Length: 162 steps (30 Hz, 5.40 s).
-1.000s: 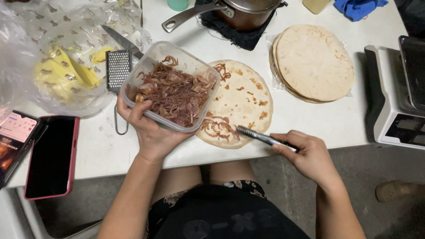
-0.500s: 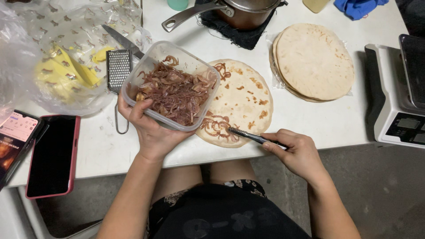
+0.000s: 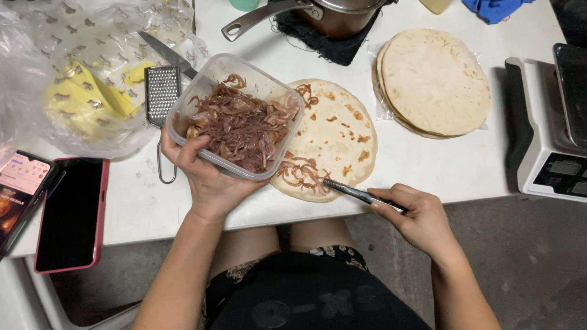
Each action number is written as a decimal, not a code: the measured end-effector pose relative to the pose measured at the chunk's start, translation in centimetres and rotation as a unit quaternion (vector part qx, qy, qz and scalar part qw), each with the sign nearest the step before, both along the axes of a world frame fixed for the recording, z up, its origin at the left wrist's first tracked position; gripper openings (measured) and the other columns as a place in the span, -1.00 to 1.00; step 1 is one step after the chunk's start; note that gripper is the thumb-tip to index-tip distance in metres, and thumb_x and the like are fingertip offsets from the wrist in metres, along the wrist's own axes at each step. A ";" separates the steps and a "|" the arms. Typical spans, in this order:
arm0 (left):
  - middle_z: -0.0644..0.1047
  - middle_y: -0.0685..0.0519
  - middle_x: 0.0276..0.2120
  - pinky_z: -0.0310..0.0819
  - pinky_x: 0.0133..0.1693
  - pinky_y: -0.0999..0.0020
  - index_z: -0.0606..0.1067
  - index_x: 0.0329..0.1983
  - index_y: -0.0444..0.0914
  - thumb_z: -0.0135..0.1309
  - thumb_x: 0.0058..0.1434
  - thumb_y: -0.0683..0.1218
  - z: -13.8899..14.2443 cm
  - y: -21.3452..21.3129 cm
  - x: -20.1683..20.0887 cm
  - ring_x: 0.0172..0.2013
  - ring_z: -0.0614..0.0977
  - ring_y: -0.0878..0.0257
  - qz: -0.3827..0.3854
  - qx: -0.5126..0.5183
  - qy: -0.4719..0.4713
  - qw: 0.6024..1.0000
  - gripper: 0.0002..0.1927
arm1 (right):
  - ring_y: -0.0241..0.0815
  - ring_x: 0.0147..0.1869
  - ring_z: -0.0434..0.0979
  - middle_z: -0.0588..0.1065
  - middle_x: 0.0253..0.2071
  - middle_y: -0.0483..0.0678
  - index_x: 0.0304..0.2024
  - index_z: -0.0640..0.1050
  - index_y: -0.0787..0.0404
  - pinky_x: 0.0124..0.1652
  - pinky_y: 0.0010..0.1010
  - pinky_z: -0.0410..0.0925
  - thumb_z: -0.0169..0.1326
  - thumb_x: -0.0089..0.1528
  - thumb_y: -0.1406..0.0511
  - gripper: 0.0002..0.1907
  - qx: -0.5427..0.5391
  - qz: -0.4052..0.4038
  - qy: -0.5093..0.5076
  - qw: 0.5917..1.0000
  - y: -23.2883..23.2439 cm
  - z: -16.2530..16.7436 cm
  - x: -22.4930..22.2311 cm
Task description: The person sits at a kitchen table and uses tongs to place caramelized onions from a plastic container onto a tortilla, arranging them in a ring around the edge. Stacked tortillas, a grater, cheese pieces, and a knife sit on the table nearby.
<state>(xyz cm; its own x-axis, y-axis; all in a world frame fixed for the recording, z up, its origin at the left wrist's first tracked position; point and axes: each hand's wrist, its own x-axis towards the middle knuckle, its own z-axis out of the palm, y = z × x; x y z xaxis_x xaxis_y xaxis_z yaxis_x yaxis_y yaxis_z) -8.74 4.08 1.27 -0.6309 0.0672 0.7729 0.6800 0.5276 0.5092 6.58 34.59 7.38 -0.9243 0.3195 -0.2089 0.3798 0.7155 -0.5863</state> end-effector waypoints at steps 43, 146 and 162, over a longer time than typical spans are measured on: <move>-0.05 -0.24 0.32 0.14 0.51 -0.10 -0.05 0.22 -0.05 0.64 -0.28 0.16 0.1 -0.2 -0.1 0.47 0.02 -0.21 0.037 0.057 -0.016 0.998 0.24 | -0.26 -0.24 0.62 0.67 -0.29 -0.06 -0.10 0.72 0.11 -0.19 -0.41 0.43 0.28 0.16 0.19 -0.72 -0.005 -0.029 0.147 0.989 3.7 0.7 -13.6; 0.01 -0.20 0.31 0.17 0.43 -0.12 0.12 0.22 0.03 0.58 -0.26 0.16 -4.2 0.5 -0.7 0.40 0.15 -0.23 -0.129 0.044 0.005 0.991 0.07 | -0.17 -0.39 0.50 0.48 -0.39 -0.08 0.06 0.63 0.18 -0.42 -0.39 0.36 0.25 0.23 0.13 -0.59 0.149 0.223 0.416 0.869 -2.8 1.0 -5.6; 0.00 -0.31 0.34 0.41 0.36 -0.11 0.05 0.24 0.02 0.55 -0.11 0.19 -0.7 1.2 0.4 0.42 0.12 -0.27 -0.147 0.002 0.080 0.986 0.05 | -0.03 -0.35 0.61 0.62 -0.33 -0.04 -0.12 0.71 0.09 -0.34 -0.29 0.43 0.24 0.14 0.15 -0.71 0.191 0.211 0.219 0.933 -5.5 8.3 -7.5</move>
